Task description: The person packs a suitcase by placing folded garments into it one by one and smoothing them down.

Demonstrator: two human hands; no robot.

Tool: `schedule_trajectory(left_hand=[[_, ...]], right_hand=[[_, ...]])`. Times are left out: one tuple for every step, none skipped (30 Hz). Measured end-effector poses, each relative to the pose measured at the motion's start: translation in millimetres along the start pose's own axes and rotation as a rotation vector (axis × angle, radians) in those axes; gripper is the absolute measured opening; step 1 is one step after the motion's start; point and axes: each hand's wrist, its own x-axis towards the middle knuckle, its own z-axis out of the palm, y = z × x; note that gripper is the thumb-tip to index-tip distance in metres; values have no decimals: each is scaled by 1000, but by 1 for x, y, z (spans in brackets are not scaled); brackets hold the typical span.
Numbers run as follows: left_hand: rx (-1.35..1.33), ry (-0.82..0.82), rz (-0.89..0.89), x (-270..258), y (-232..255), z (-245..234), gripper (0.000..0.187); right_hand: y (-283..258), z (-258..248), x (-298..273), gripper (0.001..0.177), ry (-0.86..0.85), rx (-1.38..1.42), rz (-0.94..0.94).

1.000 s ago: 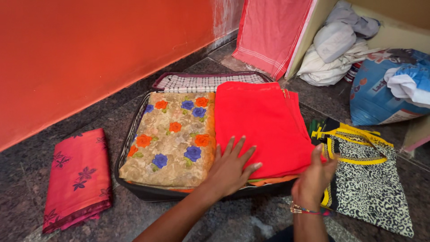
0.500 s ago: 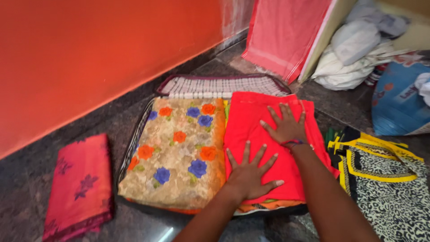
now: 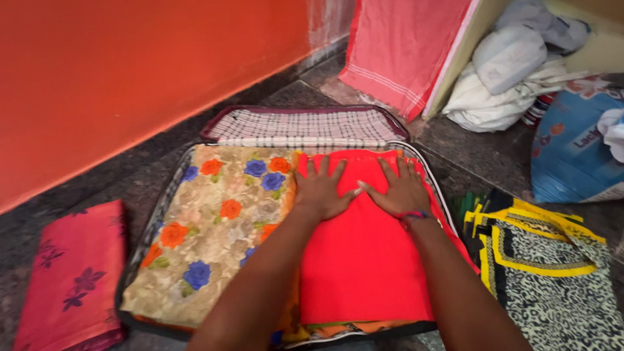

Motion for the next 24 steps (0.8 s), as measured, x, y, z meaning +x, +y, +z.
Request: schedule_trajectory(left_hand=[[-2, 31, 19, 2, -2, 6, 97], [-23, -3, 7, 7, 0, 9, 96], [-39, -30, -10, 14, 0, 9, 96], [-55, -57, -26, 20, -1, 9, 96], [-47, -36, -22, 22, -3, 11, 95], [-38, -16, -18, 24, -2, 13, 94], [-35, -3, -15, 22, -2, 18, 94], [-32, 20, -8, 18, -5, 23, 94], [-34, 51, 7, 17, -5, 24, 94], [-36, 82, 20, 16, -4, 25, 94], [-20, 77, 19, 16, -3, 25, 94], [-4, 72, 19, 16, -4, 23, 94], [13, 69, 23, 16, -3, 21, 94], [-5, 48, 15, 14, -4, 21, 94], [-22, 34, 11, 14, -5, 19, 94], [-39, 19, 7, 14, -6, 18, 95], [-40, 11, 7, 15, -6, 17, 95], [-42, 3, 7, 16, -6, 17, 95], [-40, -9, 6, 16, -7, 18, 95], [-18, -30, -3, 14, -8, 21, 95], [7, -41, -7, 16, -7, 21, 95], [32, -51, -13, 19, -7, 19, 95], [39, -46, -9, 21, -6, 19, 96], [46, -41, -6, 23, -5, 17, 96]], right_hand=[[1, -5, 6, 98, -92, 91, 97], [4, -10, 11, 98, -183, 182, 196], [4, -13, 18, 100, -197, 212, 239], [5, -15, 23, 101, -211, 242, 282], [2, -12, 27, 103, -234, 275, 318], [2, -10, 31, 103, -202, 274, 273], [7, -8, 30, 103, -178, 268, 230], [8, -4, 27, 104, -154, 263, 187], [8, -2, 25, 104, -135, 224, 177], [5, -2, 22, 105, -117, 185, 166], [4, -4, 16, 106, -98, 145, 158], [3, -11, 15, 108, -186, 126, 158], [2, -23, 19, 111, -269, 105, 163], [1, -36, 16, 114, -353, 85, 169], [1, -50, 6, 116, -424, 22, 146], [1, -62, -10, 118, -497, -41, 124], [1, -75, -27, 120, -567, -104, 98], [9, -90, -56, 120, -656, -84, 109], [14, -98, -96, 121, -746, -57, 121], [17, -103, -136, 117, -664, -87, 16], [21, -108, -165, 112, -570, -120, -88], [18, -103, -182, 101, -432, -76, -132], [17, -99, -196, 90, -299, -36, -172], [20, -97, -202, 79, -166, 2, -210]])
